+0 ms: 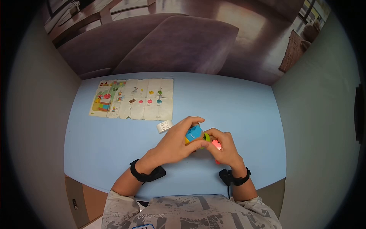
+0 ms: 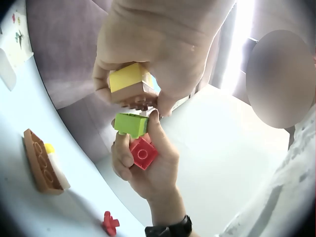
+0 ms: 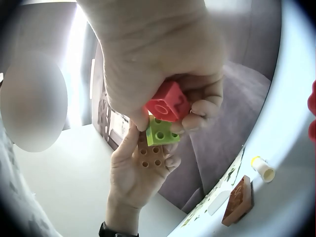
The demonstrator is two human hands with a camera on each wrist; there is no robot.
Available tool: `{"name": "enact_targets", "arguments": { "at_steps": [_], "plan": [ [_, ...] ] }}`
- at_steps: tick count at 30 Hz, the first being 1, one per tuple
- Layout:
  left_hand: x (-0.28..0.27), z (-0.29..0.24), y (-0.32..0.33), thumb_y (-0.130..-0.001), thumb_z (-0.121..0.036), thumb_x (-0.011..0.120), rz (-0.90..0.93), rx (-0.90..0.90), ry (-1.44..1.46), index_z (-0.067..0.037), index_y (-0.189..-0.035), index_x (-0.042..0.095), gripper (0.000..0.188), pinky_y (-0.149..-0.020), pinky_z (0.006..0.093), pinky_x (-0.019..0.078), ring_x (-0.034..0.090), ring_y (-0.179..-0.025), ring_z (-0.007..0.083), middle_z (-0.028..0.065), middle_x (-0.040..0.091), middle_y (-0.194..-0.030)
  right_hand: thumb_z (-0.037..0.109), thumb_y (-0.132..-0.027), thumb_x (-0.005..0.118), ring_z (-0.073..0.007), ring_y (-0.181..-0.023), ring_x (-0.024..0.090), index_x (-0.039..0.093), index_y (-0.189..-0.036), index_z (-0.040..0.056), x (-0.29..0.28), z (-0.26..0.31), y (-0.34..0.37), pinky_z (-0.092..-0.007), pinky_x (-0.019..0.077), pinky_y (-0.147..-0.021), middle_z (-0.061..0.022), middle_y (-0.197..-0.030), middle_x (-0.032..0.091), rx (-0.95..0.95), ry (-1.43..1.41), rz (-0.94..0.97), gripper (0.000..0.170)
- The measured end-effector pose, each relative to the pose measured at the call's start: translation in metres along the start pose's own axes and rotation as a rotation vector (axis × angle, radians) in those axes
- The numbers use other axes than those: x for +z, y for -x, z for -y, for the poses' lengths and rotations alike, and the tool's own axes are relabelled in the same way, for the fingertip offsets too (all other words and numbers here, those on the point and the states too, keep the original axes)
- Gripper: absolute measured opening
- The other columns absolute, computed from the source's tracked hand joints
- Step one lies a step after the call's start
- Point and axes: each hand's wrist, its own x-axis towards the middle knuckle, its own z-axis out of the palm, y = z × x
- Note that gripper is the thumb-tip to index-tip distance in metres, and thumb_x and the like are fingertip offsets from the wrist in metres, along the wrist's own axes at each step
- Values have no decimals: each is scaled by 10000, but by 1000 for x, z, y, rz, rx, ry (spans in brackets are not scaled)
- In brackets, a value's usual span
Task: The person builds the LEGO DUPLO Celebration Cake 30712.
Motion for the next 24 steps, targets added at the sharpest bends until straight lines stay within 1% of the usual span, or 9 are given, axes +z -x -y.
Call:
{"name": "enact_targets", "arguments": {
  "at_steps": [2,5,8,11,14,17,20,23,24],
  "plan": [
    [-3,-1,-2,-1019,-261,703,-35,-17,36,-18,-1345,533,441,-809,304,530,623,-895,142,84,628,-1033,241,-959,747,-159,-590,609,688,-1045,9,-2,-3,2,-301,454,-581,-83,-698,663,-7,-80,-11,254],
    [-1,9,-2,-1038,-327,659,-107,-56,65,-9,-1202,593,364,-796,357,533,666,-836,240,159,662,-1029,244,-958,755,-150,-584,581,687,-1037,15,-3,-6,3,-296,444,-580,-75,-686,641,-5,-124,-6,252],
    [-1,8,-1,-1061,-336,621,-75,-129,137,-20,-1175,586,338,-790,352,523,673,-850,237,139,671,-969,241,-958,759,-146,-581,567,688,-1029,19,-2,-2,2,-295,439,-578,-70,-679,631,1,-120,18,244],
    [3,12,-1,-1104,-283,563,-41,-121,268,-20,-1240,566,296,-662,274,495,597,-764,105,42,619,-929,237,-959,759,-148,-581,566,688,-1029,21,-1,-1,2,-297,439,-578,-71,-682,636,-11,-106,21,237],
    [2,4,-1,-1109,-299,544,-8,13,89,-26,-1287,570,326,-670,281,505,614,-781,121,57,618,-964,235,-964,756,-150,-578,563,686,-1033,19,-1,-1,2,-297,437,-577,-73,-685,640,-16,-99,18,237],
    [1,-4,0,-1068,-304,624,35,-70,171,-37,-1327,586,375,-724,299,529,648,-840,148,72,638,-1024,237,-965,756,-145,-584,561,684,-1045,13,-1,-2,2,-296,434,-578,-73,-689,642,-4,-80,-1,249],
    [-1,-2,0,-991,-285,735,6,-25,134,-34,-1311,617,424,-824,340,573,681,-945,173,79,671,-1099,241,-962,759,-136,-600,561,685,-1062,8,-1,-6,2,-293,431,-581,-72,-701,649,1,-115,-47,264],
    [-6,-1,-1,-921,-249,811,33,-93,195,-31,-1270,651,442,-907,384,591,696,-1034,189,84,702,-1156,246,-957,765,-130,-620,573,686,-1083,3,-2,-7,3,-291,438,-590,-74,-723,660,-6,-148,-57,285],
    [-7,-1,-1,-916,-241,815,27,-97,201,-30,-1254,660,427,-919,392,593,698,-1045,193,83,708,-1155,248,-955,768,-129,-627,578,685,-1090,2,-3,-6,3,-290,442,-594,-74,-731,665,-10,-152,-53,292]
  ]
}}
